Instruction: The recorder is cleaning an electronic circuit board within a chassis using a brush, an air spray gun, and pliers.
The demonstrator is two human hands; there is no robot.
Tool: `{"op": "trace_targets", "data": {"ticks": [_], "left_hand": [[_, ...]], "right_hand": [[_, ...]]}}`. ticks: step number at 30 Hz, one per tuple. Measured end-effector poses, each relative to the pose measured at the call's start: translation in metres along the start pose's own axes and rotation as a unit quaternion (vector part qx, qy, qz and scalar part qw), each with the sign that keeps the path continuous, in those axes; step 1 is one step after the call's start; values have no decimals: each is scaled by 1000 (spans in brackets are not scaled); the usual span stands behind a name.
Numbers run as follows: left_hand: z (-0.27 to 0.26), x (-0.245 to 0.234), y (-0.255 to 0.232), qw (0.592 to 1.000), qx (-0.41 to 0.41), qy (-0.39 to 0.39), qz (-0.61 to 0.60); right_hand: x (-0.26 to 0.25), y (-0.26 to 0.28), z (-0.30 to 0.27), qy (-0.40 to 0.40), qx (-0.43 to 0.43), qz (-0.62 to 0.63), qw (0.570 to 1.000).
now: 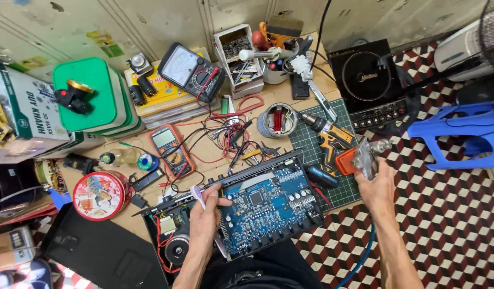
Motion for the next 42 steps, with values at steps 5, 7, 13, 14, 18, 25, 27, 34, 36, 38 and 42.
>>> {"op": "trace_targets", "data": {"ticks": [5,7,13,14,18,25,27,34,36,38,42], "left_hand": [[5,1,-1,999,11,-16,-46],[4,-3,1,999,1,-34,-38],[9,-7,1,997,13,-68,-46],[10,-7,5,995,-1,-81,-55],[19,-6,4,993,8,-100,-60],[48,20,5,992,14,-87,-95],[53,28,-1,994,20,-87,-65],[71,71,-53,994,79,-70,-13],[68,93,-98,990,128,-55,-19],[62,116,-150,984,165,-56,28],[69,164,-223,977,207,-38,35]], "right_hand": [[60,21,50,29,-78,-6,996],[78,40,65,43,-97,-8,994],[127,59,87,62,-93,10,994],[130,63,86,67,-108,5,992],[144,76,75,98,-137,-29,985],[115,103,88,99,-151,-38,983],[98,117,102,68,-128,35,989],[2,261,121,-24,-193,261,945],[-18,321,119,-46,-350,252,901],[-5,351,141,-50,-384,233,892],[68,382,180,-35,-482,134,865]]}}
Point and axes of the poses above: each hand's wrist, its own z-axis towards the middle knuckle, its own x-axis out of the palm, y = z × x, the point moved 10 cm from there along z, towards the middle knuckle, and after that the axes turned 11 degrees about -y, right-handed, at the moved point
